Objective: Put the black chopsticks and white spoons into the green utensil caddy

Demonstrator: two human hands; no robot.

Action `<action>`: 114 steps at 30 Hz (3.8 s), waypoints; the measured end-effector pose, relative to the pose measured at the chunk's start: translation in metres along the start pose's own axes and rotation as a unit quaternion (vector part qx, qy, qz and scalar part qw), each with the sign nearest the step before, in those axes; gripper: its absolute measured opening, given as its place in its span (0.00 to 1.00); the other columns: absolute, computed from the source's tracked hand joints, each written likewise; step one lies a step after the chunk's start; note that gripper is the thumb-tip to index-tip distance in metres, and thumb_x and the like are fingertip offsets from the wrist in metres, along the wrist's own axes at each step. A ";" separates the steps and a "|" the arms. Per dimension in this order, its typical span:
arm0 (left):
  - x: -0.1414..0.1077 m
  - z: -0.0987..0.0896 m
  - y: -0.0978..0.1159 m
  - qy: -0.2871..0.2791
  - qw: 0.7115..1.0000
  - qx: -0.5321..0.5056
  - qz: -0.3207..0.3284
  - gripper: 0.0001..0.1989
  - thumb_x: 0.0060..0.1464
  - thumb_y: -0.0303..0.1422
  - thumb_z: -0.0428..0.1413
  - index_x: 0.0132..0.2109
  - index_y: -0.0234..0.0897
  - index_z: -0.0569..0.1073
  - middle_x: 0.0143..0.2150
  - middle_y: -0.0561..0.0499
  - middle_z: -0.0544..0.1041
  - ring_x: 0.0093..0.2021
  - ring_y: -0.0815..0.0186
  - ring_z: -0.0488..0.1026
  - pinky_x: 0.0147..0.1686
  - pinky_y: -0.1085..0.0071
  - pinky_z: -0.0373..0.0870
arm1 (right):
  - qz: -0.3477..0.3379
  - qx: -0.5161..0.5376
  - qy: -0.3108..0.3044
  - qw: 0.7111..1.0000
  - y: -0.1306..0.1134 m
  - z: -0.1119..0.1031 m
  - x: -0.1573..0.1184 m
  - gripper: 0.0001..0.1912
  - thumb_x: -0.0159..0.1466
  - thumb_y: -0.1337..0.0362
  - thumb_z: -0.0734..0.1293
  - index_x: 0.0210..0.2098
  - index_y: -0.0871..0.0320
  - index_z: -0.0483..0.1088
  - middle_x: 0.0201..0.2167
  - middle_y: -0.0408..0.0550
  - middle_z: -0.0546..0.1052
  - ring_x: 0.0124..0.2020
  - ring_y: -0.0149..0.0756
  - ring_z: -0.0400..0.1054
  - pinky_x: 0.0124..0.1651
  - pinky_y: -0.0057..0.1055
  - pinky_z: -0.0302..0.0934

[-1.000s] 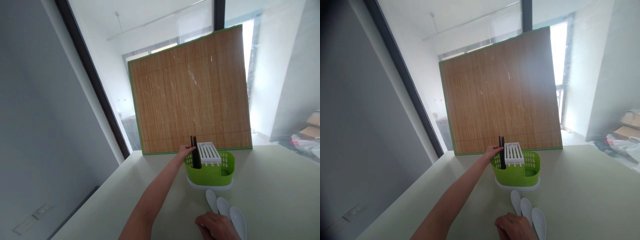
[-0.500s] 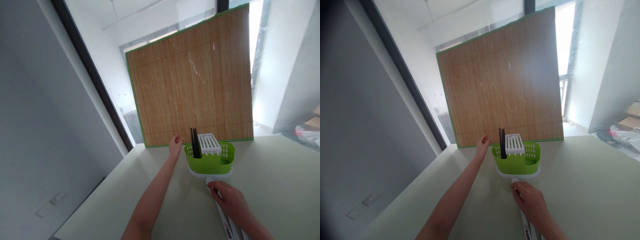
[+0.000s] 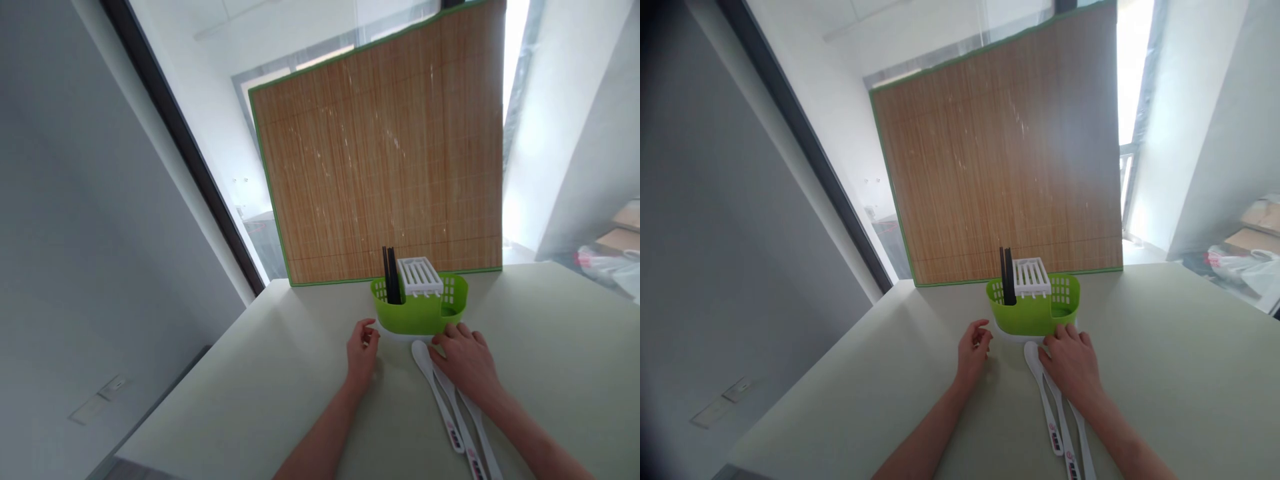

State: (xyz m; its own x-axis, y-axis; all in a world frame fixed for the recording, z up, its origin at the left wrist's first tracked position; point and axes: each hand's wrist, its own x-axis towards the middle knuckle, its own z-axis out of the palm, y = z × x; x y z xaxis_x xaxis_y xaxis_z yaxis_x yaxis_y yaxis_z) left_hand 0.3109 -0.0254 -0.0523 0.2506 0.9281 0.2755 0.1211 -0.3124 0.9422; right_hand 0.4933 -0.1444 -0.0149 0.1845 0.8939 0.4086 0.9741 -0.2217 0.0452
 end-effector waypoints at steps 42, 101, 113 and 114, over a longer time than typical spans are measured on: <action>0.095 -0.046 0.193 0.117 0.875 0.335 0.330 0.13 0.58 0.39 0.51 0.35 0.38 0.76 0.29 0.53 0.76 0.29 0.71 0.71 0.29 0.75 0.59 | 0.033 0.242 0.122 0.962 0.035 0.007 -0.019 0.10 0.64 0.56 0.61 0.37 0.51 0.71 0.30 0.41 0.75 0.34 0.38 0.69 0.40 0.36 0.51; -0.029 0.028 0.014 -0.079 0.975 0.144 0.150 0.12 0.55 0.27 0.49 0.46 0.42 0.72 0.36 0.54 0.70 0.27 0.72 0.62 0.30 0.74 0.61 | 0.007 0.238 0.188 0.953 0.008 -0.002 -0.008 0.10 0.64 0.57 0.61 0.32 0.54 0.71 0.35 0.46 0.75 0.41 0.43 0.65 0.43 0.39 0.53; -0.033 0.026 0.024 -0.062 0.974 0.118 0.182 0.10 0.60 0.31 0.47 0.45 0.39 0.72 0.33 0.53 0.71 0.28 0.72 0.64 0.30 0.75 0.63 | -0.022 0.267 0.363 0.892 -0.004 -0.008 -0.007 0.03 0.62 0.63 0.66 0.34 0.55 0.72 0.34 0.47 0.75 0.38 0.40 0.65 0.45 0.40 0.56; -0.034 0.026 0.029 -0.060 0.972 0.118 0.196 0.10 0.60 0.31 0.48 0.45 0.39 0.71 0.33 0.53 0.71 0.27 0.72 0.64 0.29 0.75 0.63 | -0.023 0.268 0.369 0.890 -0.003 -0.007 -0.007 0.02 0.62 0.63 0.67 0.34 0.55 0.72 0.34 0.47 0.75 0.38 0.40 0.65 0.45 0.40 0.56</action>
State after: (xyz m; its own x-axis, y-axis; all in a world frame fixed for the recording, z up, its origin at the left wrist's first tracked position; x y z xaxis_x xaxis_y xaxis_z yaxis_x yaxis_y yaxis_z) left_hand 0.3308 -0.0715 -0.0398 0.4298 0.7033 0.5663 0.2072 -0.6873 0.6962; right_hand 0.4880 -0.1530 -0.0118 0.1986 0.3544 0.9138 0.9374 0.2033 -0.2826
